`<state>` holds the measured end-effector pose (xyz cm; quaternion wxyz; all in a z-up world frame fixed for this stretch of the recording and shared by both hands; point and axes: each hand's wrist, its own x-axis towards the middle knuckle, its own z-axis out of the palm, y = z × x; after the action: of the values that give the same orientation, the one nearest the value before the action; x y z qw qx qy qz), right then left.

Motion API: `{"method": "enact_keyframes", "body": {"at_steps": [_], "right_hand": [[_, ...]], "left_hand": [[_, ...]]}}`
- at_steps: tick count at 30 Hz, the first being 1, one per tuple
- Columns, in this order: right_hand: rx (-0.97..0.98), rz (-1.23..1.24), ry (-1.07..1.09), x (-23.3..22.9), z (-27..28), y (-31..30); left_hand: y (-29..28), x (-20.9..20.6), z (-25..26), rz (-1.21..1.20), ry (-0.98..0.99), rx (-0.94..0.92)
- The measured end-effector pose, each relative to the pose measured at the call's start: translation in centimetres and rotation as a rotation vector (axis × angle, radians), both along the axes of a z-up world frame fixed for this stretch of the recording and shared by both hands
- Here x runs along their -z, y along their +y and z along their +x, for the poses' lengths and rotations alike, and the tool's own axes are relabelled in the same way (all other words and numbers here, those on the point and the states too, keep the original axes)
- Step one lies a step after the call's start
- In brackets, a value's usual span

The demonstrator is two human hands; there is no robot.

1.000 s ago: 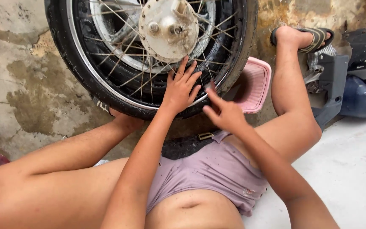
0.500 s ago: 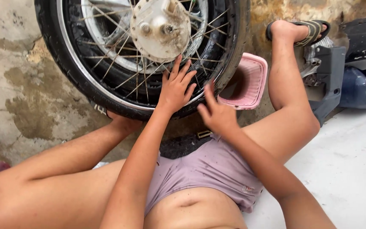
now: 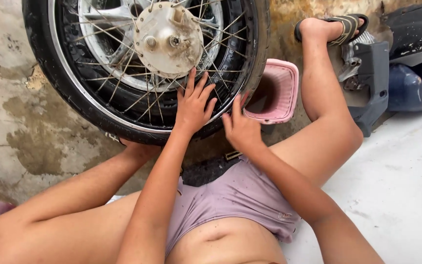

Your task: Scrubbing the spokes and rim of a motorcycle wheel using a small abrasive pad and water

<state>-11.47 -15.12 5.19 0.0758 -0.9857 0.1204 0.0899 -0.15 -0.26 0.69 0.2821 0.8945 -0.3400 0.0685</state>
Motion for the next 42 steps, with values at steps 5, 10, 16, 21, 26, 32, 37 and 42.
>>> {"method": "enact_keyframes", "body": {"at_steps": [5, 10, 16, 21, 26, 32, 37, 42], "right_hand": [[0.029, 0.013, 0.079, 0.3, 1.0, -0.8], [0.024, 0.010, 0.168, -1.1, -0.3, 1.3], [0.144, 0.102, 0.141, -0.8, 0.1, -0.2], [0.152, 0.132, 0.190, -1.8, 1.7, -1.6], [0.120, 0.242, 0.222, -1.5, -0.6, 0.6], [0.176, 0.245, 0.167, -2.8, 2.2, -1.7], [0.109, 0.250, 0.275, -1.7, 0.9, -0.9], [0.209, 0.331, 0.139, -3.0, 2.3, -2.1]], "left_hand": [[-0.1, 0.5, 0.2, -0.018, -0.002, -0.002], [0.2, 0.5, 0.0, -0.042, -0.013, 0.014], [0.2, 0.5, -0.7, 0.013, -0.001, 0.002], [0.0, 0.3, -0.3, 0.022, 0.016, -0.006], [0.1, 0.4, -0.6, 0.021, 0.006, -0.005], [-0.2, 0.1, -0.8, 0.027, -0.097, -0.040], [-0.6, -1.0, -0.7, 0.031, -0.328, -0.169], [-0.9, -1.7, -0.5, 0.005, -0.511, -0.119]]}}
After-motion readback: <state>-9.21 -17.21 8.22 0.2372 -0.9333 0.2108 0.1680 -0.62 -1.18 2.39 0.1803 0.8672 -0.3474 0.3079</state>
